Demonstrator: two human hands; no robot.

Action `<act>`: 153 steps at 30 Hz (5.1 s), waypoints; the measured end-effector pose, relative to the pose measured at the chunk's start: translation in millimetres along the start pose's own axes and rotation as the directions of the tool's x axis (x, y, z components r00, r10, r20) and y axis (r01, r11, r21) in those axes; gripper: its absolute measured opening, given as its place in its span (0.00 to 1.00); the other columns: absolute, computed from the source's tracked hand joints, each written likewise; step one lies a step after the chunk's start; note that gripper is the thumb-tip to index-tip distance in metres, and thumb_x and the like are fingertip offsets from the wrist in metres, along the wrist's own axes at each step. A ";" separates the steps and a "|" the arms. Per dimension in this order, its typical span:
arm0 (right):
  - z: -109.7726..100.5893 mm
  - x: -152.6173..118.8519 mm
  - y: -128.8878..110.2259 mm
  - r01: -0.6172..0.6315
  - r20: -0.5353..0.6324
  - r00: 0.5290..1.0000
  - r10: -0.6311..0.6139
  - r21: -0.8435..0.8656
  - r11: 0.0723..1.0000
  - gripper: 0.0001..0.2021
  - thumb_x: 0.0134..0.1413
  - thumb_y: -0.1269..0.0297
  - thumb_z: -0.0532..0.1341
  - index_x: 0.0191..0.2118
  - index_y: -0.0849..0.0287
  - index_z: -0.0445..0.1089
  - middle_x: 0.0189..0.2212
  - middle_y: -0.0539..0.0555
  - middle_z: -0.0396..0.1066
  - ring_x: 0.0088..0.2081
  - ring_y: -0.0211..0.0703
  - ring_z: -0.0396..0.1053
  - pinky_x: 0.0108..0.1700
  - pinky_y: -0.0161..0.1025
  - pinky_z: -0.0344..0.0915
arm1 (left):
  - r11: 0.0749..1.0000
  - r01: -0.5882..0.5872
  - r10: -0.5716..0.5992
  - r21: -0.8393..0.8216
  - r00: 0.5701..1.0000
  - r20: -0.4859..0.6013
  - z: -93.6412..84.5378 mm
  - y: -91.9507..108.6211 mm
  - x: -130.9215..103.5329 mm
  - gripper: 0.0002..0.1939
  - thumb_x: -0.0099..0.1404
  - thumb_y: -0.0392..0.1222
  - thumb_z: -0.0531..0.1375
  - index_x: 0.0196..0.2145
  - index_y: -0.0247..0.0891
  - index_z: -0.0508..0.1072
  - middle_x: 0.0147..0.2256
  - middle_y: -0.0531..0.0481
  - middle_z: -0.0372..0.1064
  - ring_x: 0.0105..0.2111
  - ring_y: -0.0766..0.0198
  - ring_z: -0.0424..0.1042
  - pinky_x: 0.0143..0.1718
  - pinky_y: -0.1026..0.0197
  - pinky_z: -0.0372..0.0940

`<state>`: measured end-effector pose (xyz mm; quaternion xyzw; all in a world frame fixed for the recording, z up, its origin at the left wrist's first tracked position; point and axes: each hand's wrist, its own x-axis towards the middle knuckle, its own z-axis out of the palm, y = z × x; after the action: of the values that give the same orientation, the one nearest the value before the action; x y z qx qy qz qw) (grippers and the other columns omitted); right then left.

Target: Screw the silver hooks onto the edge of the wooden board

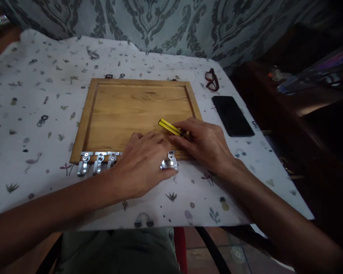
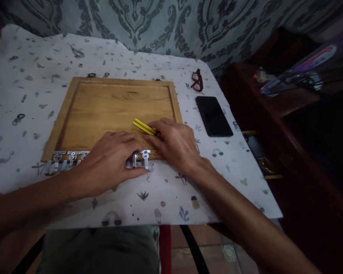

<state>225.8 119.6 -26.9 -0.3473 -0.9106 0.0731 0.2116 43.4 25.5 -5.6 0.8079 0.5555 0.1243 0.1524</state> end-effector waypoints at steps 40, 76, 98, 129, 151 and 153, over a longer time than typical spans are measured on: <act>-6.7 -60.2 -12.6 0.158 0.026 0.985 -0.171 0.266 0.951 0.37 0.63 0.52 0.62 0.70 0.49 0.44 0.50 0.58 0.78 0.39 0.48 0.80 0.37 0.45 0.79 | 0.998 -0.001 0.002 -0.062 1.000 0.001 -1.3 2.7 1.7 0.15 0.64 0.48 0.65 0.44 0.37 0.75 0.46 0.45 0.75 0.51 0.47 0.71 0.50 0.43 0.64; -1.9 -57.9 -10.1 0.248 -0.041 0.969 -0.245 0.184 0.951 0.30 0.66 0.52 0.59 0.66 0.60 0.52 0.46 0.60 0.79 0.44 0.48 0.80 0.42 0.42 0.79 | 0.980 -0.119 0.102 0.162 0.988 0.114 -17.1 2.9 -2.1 0.16 0.68 0.51 0.60 0.43 0.36 0.76 0.44 0.44 0.70 0.49 0.49 0.64 0.47 0.48 0.60; -0.6 -60.0 -10.0 0.184 -0.008 0.983 -0.185 0.173 0.968 0.27 0.65 0.52 0.60 0.64 0.55 0.55 0.46 0.58 0.80 0.37 0.48 0.81 0.37 0.45 0.79 | 0.995 -0.098 0.094 0.035 0.989 0.116 -19.4 -1.6 2.0 0.16 0.66 0.50 0.63 0.49 0.42 0.74 0.44 0.47 0.72 0.49 0.50 0.66 0.49 0.48 0.61; 1.0 -58.0 -8.8 0.200 -0.030 0.980 -0.198 0.229 0.953 0.27 0.64 0.53 0.61 0.63 0.57 0.57 0.45 0.57 0.80 0.41 0.47 0.81 0.41 0.44 0.79 | 0.981 -0.007 0.002 0.194 1.000 0.027 -29.1 -41.3 39.0 0.05 0.62 0.35 0.55 0.32 0.38 0.70 0.32 0.49 0.72 0.31 0.60 0.67 0.31 0.58 0.55; 4.4 -57.8 -8.7 0.210 -0.068 0.977 -0.200 0.215 0.954 0.29 0.65 0.51 0.59 0.64 0.62 0.55 0.44 0.59 0.81 0.44 0.46 0.81 0.43 0.41 0.79 | 0.807 -0.230 -0.171 -0.544 0.791 -0.588 -61.4 -12.8 11.1 0.03 0.70 0.37 0.57 0.36 0.40 0.67 0.33 0.55 0.64 0.35 0.69 0.72 0.37 0.60 0.76; 3.8 -57.3 -9.0 0.209 -0.066 0.978 -0.199 0.219 0.953 0.30 0.65 0.51 0.59 0.65 0.62 0.54 0.44 0.59 0.81 0.43 0.46 0.81 0.43 0.42 0.79 | 0.840 -0.235 -0.147 -0.489 0.769 -0.622 -59.5 -6.7 9.1 0.03 0.70 0.36 0.57 0.36 0.40 0.67 0.34 0.55 0.65 0.34 0.70 0.72 0.34 0.63 0.74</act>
<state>257.1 74.9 -47.0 -0.2266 -0.9227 0.1459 0.2757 18.8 42.8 47.1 0.6534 0.4952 0.5458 0.1731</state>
